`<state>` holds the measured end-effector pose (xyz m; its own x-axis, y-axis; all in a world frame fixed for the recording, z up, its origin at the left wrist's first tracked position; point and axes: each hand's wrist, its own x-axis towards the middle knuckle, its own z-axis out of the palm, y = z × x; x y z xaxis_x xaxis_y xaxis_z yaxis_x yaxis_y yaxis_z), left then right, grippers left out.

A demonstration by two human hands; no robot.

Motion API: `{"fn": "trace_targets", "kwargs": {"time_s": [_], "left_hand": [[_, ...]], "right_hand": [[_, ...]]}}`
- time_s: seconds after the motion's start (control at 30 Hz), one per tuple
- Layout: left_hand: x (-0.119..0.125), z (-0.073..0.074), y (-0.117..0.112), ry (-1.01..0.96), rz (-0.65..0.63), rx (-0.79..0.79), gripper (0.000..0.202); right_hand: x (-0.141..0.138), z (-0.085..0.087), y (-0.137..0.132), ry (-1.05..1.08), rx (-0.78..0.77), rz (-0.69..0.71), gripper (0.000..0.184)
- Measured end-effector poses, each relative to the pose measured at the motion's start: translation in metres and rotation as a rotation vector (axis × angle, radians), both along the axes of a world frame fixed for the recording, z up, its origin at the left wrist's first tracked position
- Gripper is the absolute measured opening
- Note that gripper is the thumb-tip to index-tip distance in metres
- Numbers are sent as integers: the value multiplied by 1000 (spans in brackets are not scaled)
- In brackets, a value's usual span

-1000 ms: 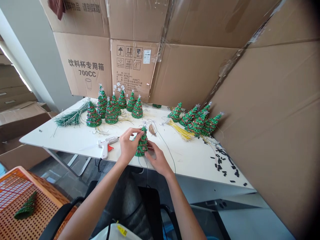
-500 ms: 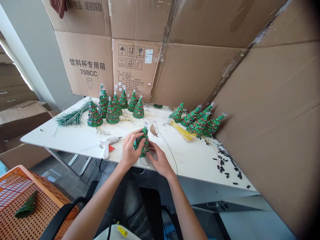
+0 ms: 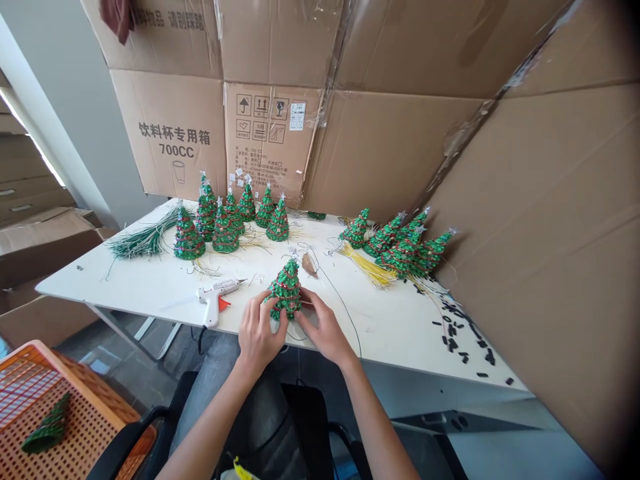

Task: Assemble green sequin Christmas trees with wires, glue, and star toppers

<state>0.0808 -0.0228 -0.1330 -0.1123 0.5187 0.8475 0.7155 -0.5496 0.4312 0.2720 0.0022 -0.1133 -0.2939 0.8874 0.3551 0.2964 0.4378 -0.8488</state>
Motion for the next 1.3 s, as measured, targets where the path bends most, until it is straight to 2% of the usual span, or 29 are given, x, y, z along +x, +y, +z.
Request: {"fn": "trace_targets", "kwargs": {"time_s": [0.1,0.23,0.53,0.67,0.83,1.3], "left_hand": [[1,-10,-4,12,54,-25,29],[0,-17,-9,63,84,-51,26],[-9,-30,-29,218,66,-89,45],[-10,-35,-36,187,37,-125,41],[-11,-36,-40,179,22,-159,27],[-12,-37,-40,173,11,-159,26]], "right_hand": [[0,0,0,-4,-3,-7,54],[0,0,0,-6,-18,-15,55],[-1,2,-1,-9,-16,-15,54],[-1,2,-1,-9,-4,-16,54],[-1,0,0,-8,6,-13,53],[-1,1,-2,-9,12,-10,53]]}}
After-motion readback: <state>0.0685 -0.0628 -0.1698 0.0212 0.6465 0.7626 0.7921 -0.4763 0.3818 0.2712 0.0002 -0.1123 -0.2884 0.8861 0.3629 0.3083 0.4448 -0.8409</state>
